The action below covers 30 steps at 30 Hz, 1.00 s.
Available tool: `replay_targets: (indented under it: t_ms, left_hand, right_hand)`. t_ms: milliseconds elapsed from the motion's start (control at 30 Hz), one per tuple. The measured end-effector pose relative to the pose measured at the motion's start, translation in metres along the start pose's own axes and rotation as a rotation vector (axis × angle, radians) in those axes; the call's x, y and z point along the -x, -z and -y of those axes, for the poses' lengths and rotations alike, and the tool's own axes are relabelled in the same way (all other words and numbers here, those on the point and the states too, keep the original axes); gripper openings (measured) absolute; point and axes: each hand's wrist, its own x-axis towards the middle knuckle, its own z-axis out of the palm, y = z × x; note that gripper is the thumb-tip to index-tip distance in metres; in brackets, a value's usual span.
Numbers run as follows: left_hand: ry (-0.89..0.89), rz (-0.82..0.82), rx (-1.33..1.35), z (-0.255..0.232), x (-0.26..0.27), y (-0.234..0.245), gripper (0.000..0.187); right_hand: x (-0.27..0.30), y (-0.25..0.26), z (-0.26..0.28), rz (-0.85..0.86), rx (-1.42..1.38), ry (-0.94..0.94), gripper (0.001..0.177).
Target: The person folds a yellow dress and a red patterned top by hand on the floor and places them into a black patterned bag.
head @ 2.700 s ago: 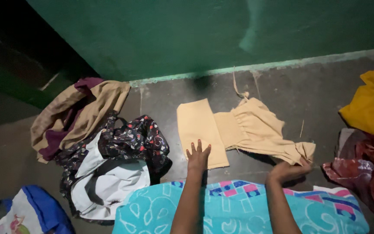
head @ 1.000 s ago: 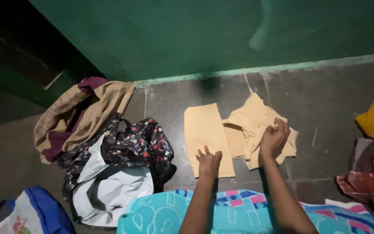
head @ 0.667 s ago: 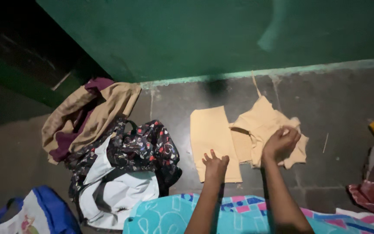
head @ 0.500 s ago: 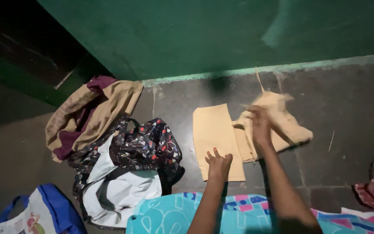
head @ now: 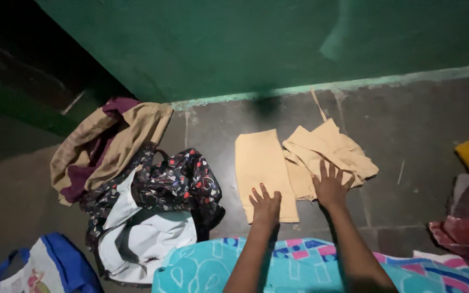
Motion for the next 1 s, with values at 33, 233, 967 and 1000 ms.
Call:
replay_targets:
  t_ms: [33, 233, 967, 1000]
  left_hand:
    - [-0.006, -0.004, -0.001, -0.006, -0.001, 0.008, 0.052]
    - [0.282, -0.167, 0.563, -0.065, 0.006, 0.045, 0.098]
    - [0.031, -0.584, 0.472, 0.010, -0.008, 0.065, 0.032]
    - [-0.238, -0.459, 0.320, -0.001, -0.009, 0.071, 0.042]
  right_hand:
    - [0.004, -0.004, -0.004, -0.006, 0.001, -0.004, 0.073]
    - [0.025, -0.005, -0.027, 0.135, 0.021, -0.194, 0.072]
    - [0.041, 0.009, -0.125, 0.004, 0.003, -0.239, 0.071]
    - [0.038, 0.009, -0.123, 0.029, 0.000, -0.255, 0.071]
